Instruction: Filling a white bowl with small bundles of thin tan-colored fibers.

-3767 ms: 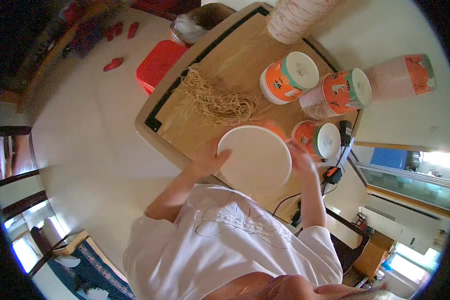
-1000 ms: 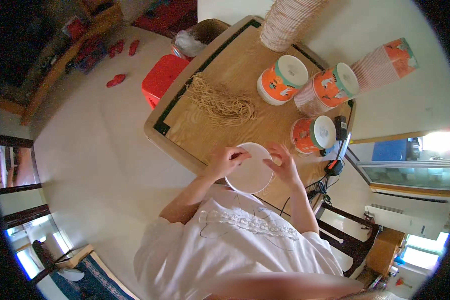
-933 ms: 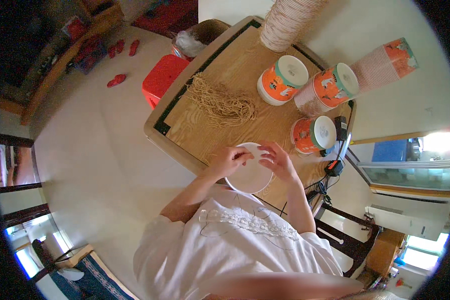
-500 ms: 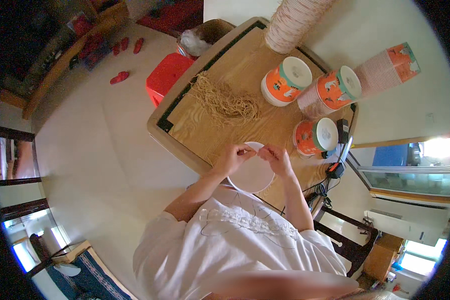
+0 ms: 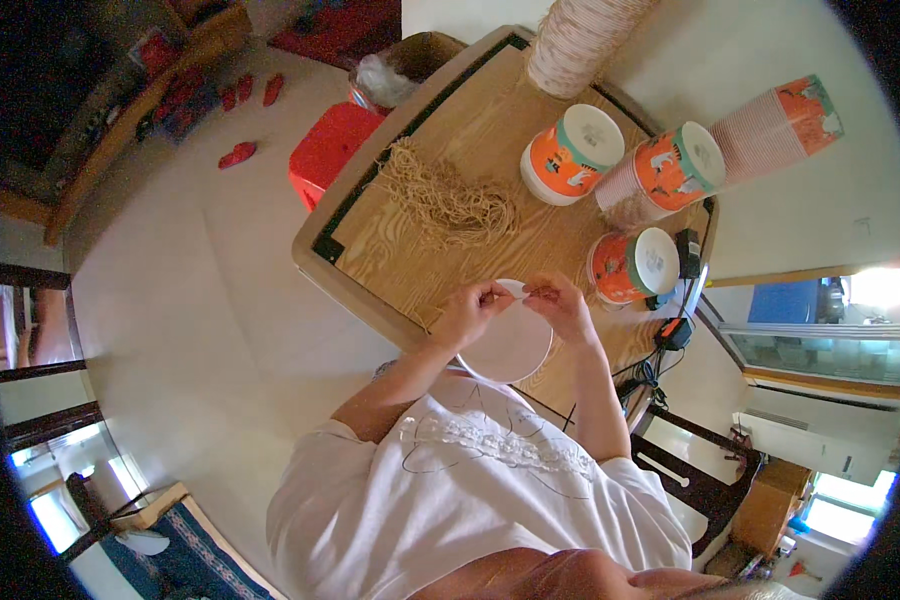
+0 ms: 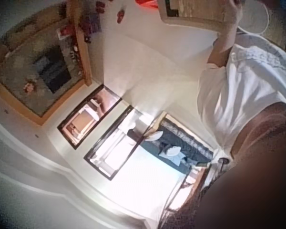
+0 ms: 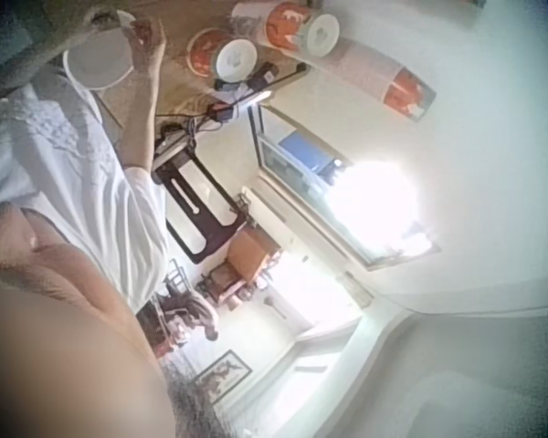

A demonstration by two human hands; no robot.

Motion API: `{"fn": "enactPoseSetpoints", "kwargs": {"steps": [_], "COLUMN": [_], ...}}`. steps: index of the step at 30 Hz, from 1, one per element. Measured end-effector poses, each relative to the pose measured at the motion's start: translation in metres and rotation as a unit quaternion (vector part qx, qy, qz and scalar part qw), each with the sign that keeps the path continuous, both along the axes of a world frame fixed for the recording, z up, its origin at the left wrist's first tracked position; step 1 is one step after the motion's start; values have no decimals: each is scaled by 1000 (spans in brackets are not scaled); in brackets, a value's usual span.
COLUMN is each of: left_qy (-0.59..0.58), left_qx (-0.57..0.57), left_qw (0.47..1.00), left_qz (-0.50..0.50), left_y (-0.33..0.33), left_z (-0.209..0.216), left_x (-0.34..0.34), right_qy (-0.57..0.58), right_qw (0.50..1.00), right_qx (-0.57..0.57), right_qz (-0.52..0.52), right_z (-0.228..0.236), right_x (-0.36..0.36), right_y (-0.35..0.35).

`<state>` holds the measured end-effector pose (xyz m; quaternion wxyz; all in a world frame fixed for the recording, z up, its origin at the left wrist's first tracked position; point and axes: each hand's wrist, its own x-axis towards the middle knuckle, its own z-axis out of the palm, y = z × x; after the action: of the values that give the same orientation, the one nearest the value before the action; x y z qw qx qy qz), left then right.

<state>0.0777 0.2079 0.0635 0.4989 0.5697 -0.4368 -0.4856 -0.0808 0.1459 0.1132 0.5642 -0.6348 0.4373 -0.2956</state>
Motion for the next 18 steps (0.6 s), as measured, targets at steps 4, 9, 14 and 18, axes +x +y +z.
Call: {"fn": "enactPoseSetpoints", "kwargs": {"steps": [4, 9, 14, 18], "left_qy": [-25, -31, -93, -109], "left_qx": [10, 78, -14, 12], "left_qw": [1000, 996, 996, 994], "left_qz": [-13, -41, -6, -14], "left_y": [-1, -1, 1, 1], "left_z": [0, 20, 13, 26], "left_x": [0, 4, 2, 2], "right_qy": [32, 98, 145, 197], "right_qw": [996, 987, 966, 959], "right_qx": [8, -87, -189, -196], "right_qz": [84, 89, 99, 64], "right_z": [-5, -12, -8, -12], "right_x": [-6, -4, 6, 1], "right_y": [-4, -4, 0, -6]}}
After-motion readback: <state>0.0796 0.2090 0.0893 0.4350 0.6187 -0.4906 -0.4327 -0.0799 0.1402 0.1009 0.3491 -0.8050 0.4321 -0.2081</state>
